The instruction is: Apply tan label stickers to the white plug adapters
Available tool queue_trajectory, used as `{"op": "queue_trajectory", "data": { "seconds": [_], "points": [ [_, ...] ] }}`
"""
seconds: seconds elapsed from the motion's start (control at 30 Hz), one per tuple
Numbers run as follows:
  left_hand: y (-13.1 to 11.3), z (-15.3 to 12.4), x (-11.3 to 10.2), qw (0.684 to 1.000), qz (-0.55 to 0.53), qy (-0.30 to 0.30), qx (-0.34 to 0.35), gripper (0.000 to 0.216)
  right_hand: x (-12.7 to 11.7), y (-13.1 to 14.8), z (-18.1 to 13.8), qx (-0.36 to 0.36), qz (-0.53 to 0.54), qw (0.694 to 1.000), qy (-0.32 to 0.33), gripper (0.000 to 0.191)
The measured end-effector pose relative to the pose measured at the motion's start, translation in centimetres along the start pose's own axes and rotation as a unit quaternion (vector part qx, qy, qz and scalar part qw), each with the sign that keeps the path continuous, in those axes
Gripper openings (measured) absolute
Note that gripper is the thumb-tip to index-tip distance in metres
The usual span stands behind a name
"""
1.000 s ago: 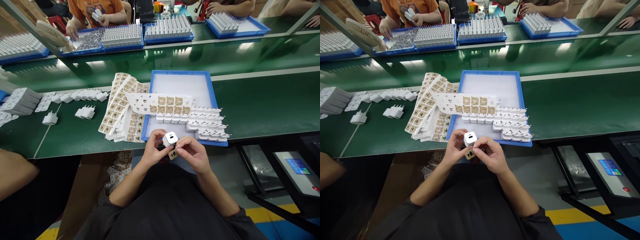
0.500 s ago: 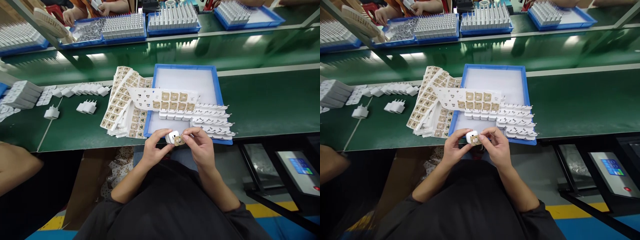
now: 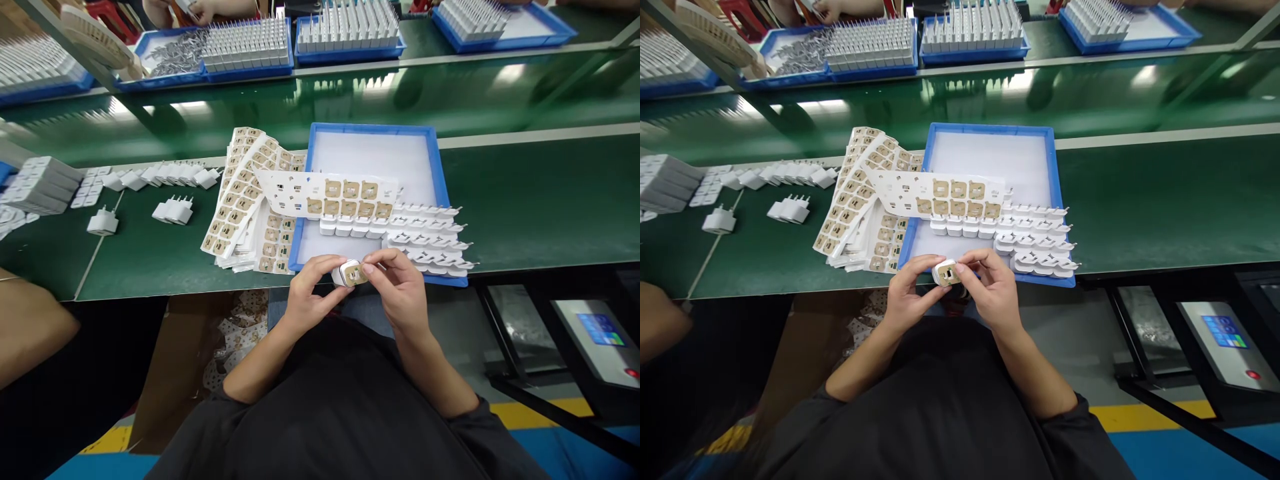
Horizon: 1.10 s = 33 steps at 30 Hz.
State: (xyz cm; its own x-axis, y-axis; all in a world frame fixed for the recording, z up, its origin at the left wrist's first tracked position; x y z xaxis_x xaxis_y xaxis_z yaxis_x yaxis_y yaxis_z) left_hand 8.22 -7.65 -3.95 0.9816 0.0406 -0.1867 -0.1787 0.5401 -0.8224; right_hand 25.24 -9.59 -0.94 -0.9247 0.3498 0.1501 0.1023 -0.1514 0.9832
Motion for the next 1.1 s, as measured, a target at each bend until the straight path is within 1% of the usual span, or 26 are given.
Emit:
{"op": "queue_trajectory", "data": {
  "seconds": [0.23, 0.5, 0.6, 0.97, 1.03, 1.1],
  "points": [
    [-0.01, 0.08, -0.10, 1.000, -0.003, 0.002, -0.001, 0.043, 0.04, 0.01, -0.08, -0.005, -0.030, 1.000, -0.001, 0.008],
    [-0.18, 0.04, -0.18, 1.000, 0.004, -0.001, 0.015, 0.043, 0.27, -0.22, -0.17, -0.020, -0.046, 0.999, 0.002, 0.008],
    [-0.20, 0.03, -0.19, 1.000, 0.010, -0.003, 0.024, 0.042, 0.36, -0.36, -0.22, -0.035, -0.067, 0.997, -0.002, 0.010],
    [-0.27, 0.14, -0.35, 0.999, 0.022, -0.009, 0.037, 0.041, 0.82, -0.20, -0.38, -0.090, -0.130, 0.987, -0.011, 0.007],
    [-0.28, 0.21, -0.40, 0.999, 0.024, -0.011, 0.040, 0.041, 0.87, -0.07, -0.38, -0.115, -0.158, 0.981, -0.006, 0.006],
    [-0.20, 0.22, -0.44, 0.999, 0.021, -0.011, 0.041, 0.040, 0.98, 0.07, -0.33, -0.155, -0.195, 0.968, -0.001, 0.004]
  ]
}}
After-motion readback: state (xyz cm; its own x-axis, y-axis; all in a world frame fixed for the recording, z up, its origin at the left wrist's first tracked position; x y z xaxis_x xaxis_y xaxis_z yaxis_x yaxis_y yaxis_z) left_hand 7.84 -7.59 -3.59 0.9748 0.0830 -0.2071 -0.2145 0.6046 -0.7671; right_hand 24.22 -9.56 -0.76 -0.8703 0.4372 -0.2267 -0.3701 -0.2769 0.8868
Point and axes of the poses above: each hand's wrist, its own z-axis towards the middle knuckle, its own x-axis out of the palm, y = z × x, the point moved 1 cm from there along z, towards the middle knuckle, and after that the axes turned 10 degrees about -y, right-handed, at the moved point
